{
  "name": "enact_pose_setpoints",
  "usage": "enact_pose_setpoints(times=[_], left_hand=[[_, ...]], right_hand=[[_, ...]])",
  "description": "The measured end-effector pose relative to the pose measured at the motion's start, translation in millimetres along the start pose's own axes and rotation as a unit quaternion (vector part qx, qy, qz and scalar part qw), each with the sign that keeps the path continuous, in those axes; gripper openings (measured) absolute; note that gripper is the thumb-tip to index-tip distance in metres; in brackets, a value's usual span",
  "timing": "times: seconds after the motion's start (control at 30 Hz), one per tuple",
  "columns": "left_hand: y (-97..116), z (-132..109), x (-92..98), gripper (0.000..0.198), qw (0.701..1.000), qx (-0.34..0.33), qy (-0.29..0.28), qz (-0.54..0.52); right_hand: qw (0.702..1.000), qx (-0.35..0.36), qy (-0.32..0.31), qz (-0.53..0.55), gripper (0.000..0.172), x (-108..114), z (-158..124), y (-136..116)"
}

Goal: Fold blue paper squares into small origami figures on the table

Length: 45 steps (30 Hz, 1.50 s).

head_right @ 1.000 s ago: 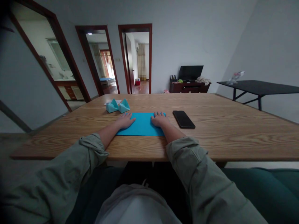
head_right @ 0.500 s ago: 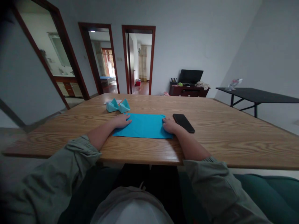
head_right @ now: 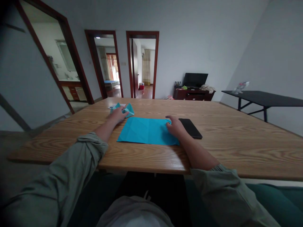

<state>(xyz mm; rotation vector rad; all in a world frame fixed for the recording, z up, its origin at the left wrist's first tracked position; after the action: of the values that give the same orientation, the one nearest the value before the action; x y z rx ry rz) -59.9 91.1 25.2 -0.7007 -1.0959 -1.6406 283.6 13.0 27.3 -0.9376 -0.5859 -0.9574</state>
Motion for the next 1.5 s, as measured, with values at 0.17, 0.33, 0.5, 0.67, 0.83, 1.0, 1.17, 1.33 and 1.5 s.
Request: enact_pose_setpoints(times=[0.17, 0.33, 0.5, 0.67, 0.83, 1.0, 1.17, 1.33, 1.5], left_hand=[[-4, 2, -4.7, 0.037, 1.000, -0.002, -0.006, 0.007], [18, -2, 19.3, 0.032, 0.991, -0.024, 0.089, -0.101], [72, -19, 33.2, 0.039, 0.946, -0.118, 0.029, -0.299], [103, -38, 30.5, 0.029, 0.877, -0.114, -0.083, -0.459], [107, -44, 28.3, 0.025, 0.839, -0.062, -0.115, -0.529], [110, -47, 25.4, 0.051, 0.814, -0.017, -0.087, -0.574], [116, -50, 18.2, 0.047, 0.777, -0.044, -0.126, -0.615], [109, -49, 8.7, 0.047, 0.820, -0.067, -0.156, -0.546], [105, -50, 8.4, 0.046, 0.853, -0.093, -0.144, -0.493]], right_hand=[[1.000, 0.011, 0.001, -0.005, 0.041, 1, -2, -2], [0.997, 0.062, 0.043, 0.020, 0.040, 19, 8, -27], [0.981, 0.045, 0.098, 0.160, 0.049, 28, 38, -56], [0.954, -0.080, -0.016, 0.290, 0.054, -11, 45, -47], [0.915, -0.097, -0.121, 0.371, 0.068, -31, 31, -44], [0.904, -0.067, -0.089, 0.413, 0.060, -30, 26, -52], [0.910, -0.003, -0.070, 0.408, 0.049, -22, 22, -62], [0.920, 0.016, -0.071, 0.384, 0.046, -19, 19, -66], [0.928, 0.021, -0.102, 0.358, 0.044, -22, 15, -66]])
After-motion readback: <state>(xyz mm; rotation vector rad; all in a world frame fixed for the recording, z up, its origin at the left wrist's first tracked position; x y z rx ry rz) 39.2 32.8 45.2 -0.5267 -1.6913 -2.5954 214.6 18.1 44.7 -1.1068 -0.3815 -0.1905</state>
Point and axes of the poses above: each hand's wrist, its own z-axis towards the middle knuckle, its own x-axis out of the back of the hand, y = z × x, the point moved 5 cm from there along z, towards the middle knuckle, and after that the axes turned 5 degrees about y, right-handed, at the moved point
